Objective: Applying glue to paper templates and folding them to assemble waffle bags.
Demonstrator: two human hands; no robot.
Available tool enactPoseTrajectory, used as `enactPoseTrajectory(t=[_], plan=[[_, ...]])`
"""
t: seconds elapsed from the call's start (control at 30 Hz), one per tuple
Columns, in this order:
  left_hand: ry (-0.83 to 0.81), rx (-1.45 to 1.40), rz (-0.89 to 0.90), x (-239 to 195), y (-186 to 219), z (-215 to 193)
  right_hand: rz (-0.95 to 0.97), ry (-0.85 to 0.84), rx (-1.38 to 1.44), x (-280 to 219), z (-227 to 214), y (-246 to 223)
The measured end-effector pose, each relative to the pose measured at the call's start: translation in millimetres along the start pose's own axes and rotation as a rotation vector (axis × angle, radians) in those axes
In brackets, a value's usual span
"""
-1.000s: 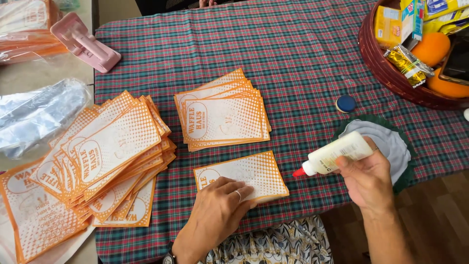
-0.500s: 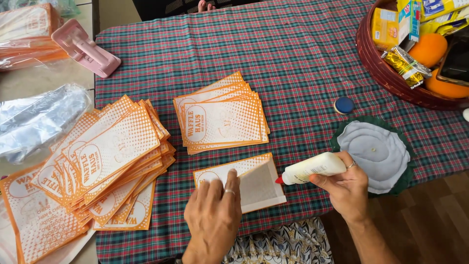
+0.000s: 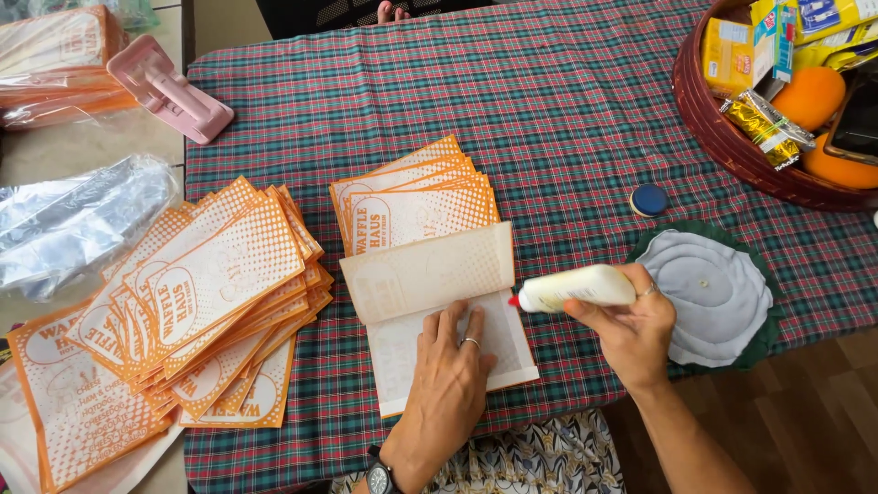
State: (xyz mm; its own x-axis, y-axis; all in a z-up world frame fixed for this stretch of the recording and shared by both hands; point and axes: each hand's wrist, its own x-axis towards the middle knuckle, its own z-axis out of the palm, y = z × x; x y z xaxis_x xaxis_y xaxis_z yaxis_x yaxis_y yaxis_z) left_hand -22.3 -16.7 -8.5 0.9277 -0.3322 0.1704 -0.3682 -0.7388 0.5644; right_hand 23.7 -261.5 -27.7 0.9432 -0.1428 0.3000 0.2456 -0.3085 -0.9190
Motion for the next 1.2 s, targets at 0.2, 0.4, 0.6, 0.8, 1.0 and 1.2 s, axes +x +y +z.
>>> enactPoseTrajectory(t=[0.2, 0.4, 0.6, 0.8, 1.0, 1.2], plan=[[-0.038, -0.041, 0.004, 1.9, -3.8, -6.9, -0.005, -0.032, 0.039, 17.0, 7.4, -1.7], [-0.052, -0.08, 0.037, 4.4, -3.5, -16.3, 0.093, -0.083, 0.043, -24.1, -31.1, -1.8], [-0.064, 0.026, 0.044, 4.1, -12.9, 1.3, 0.239, -0.186, 0.105, -51.8, -57.8, -4.2], [-0.133, -0.106, -0.004, 8.6, -5.9, -20.0, 0.066, -0.084, 0.365, -45.4, -59.2, -32.9], [-0.063, -0.072, -0.016, 5.8, -8.4, -8.7, 0.086, -0.121, 0.138, -54.5, -39.0, -37.7], [-0.191, -0.211, -0.012, 9.0, -22.5, -21.1, -0.006, -0.167, 0.203, -58.6, -13.3, -53.3]])
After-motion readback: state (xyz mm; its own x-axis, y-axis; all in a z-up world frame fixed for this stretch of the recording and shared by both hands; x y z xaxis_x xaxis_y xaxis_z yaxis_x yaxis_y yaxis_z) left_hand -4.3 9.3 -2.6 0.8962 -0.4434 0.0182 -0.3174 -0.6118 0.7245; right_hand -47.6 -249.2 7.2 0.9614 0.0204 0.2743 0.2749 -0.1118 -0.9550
